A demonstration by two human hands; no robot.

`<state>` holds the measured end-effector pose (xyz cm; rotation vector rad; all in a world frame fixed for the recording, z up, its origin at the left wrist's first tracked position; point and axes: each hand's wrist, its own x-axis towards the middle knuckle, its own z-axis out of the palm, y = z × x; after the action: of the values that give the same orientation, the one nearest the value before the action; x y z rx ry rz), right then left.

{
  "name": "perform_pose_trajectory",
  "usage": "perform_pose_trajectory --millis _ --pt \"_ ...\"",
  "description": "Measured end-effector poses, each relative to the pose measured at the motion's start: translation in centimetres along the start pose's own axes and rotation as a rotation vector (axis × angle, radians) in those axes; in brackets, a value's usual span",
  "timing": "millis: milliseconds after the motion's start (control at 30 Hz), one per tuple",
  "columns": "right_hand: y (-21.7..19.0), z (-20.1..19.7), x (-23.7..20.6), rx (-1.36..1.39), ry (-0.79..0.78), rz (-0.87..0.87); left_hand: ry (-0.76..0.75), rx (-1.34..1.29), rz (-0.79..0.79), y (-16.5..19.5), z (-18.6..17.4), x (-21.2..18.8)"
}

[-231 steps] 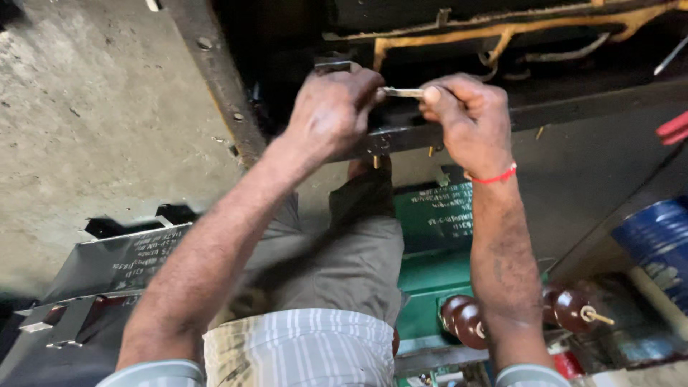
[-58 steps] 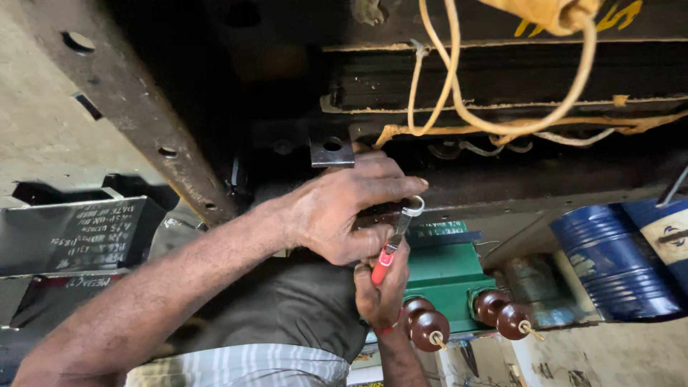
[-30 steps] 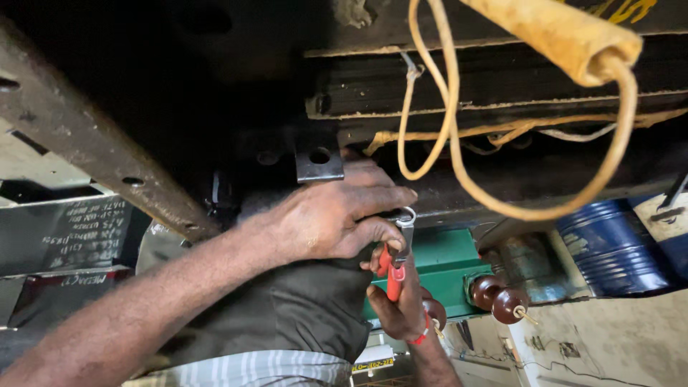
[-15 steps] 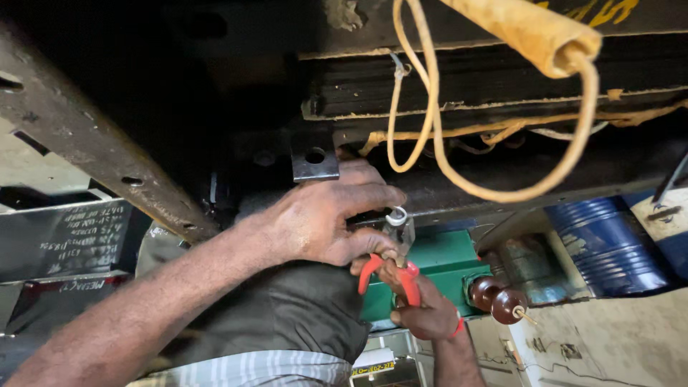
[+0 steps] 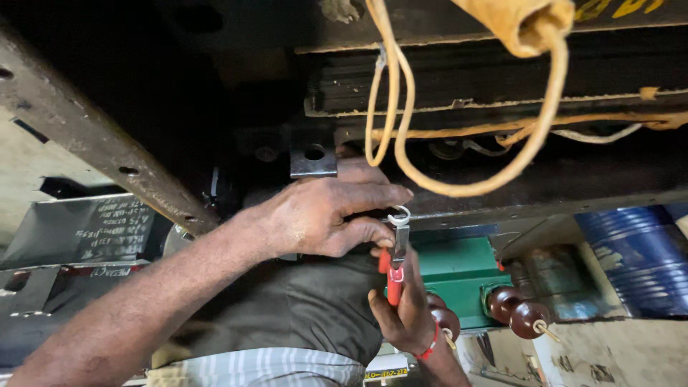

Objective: The person works on an electrical assembly, stripping and bending wires, then using pliers to secure connections on a metal frame. They later retrieve and sort small brass ferrules from an orange container.

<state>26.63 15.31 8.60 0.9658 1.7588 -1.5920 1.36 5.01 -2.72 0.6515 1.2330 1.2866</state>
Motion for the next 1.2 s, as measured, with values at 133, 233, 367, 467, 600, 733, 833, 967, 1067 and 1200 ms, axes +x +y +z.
perform_pose_trajectory --millis 133,233,367,467,600,733,833,967,1067,1200 --pt "-0.2 0.3 0.8 -0.033 0.094 -0.033 -0.011 -0.008 0.010 -0.3 0.0 -0.2" --pt "0.7 -0.3 1.2 0.073 0.046 -0.104 -0.025 -0.035 -0.014 -0.5 0.2 -0.3" --pt "2.5 -1.2 1.5 0.253 -0.064 -0.160 -0.011 -0.017 -0.012 -0.6 0.3 -0.3" --pt "3.4 -1.7 1.6 0.301 -0.133 -0.130 -0.009 -0.002 0.001 -0.5 0.2 -0.3" --pt "3.0 -2.1 1.6 0.257 -0.177 -0.189 -0.018 -0.021 -0.025 -0.2 0.1 -0.4" --pt "1.9 -2.4 1.8 0.625 -0.330 -0.080 0.015 -0.047 -0.041 0.1 0.4 -0.6" --pt "1.8 -2.8 2.6 0.982 -0.541 0.069 0.025 -0.039 -0.029 -0.1 0.4 -0.6" --pt "2.4 -3.1 3.6 1.162 -0.615 0.128 -0.011 -0.076 -0.093 -0.6 0.3 -0.7" --pt "3.0 -3.0 3.4 1.109 -0.639 0.198 0.013 -0.014 -0.010 -0.6 0.1 -0.6" --pt "4.9 -1.9 2.1 1.157 -0.703 0.063 -0.040 -0.036 -0.054 -0.5 -0.1 -0.3"
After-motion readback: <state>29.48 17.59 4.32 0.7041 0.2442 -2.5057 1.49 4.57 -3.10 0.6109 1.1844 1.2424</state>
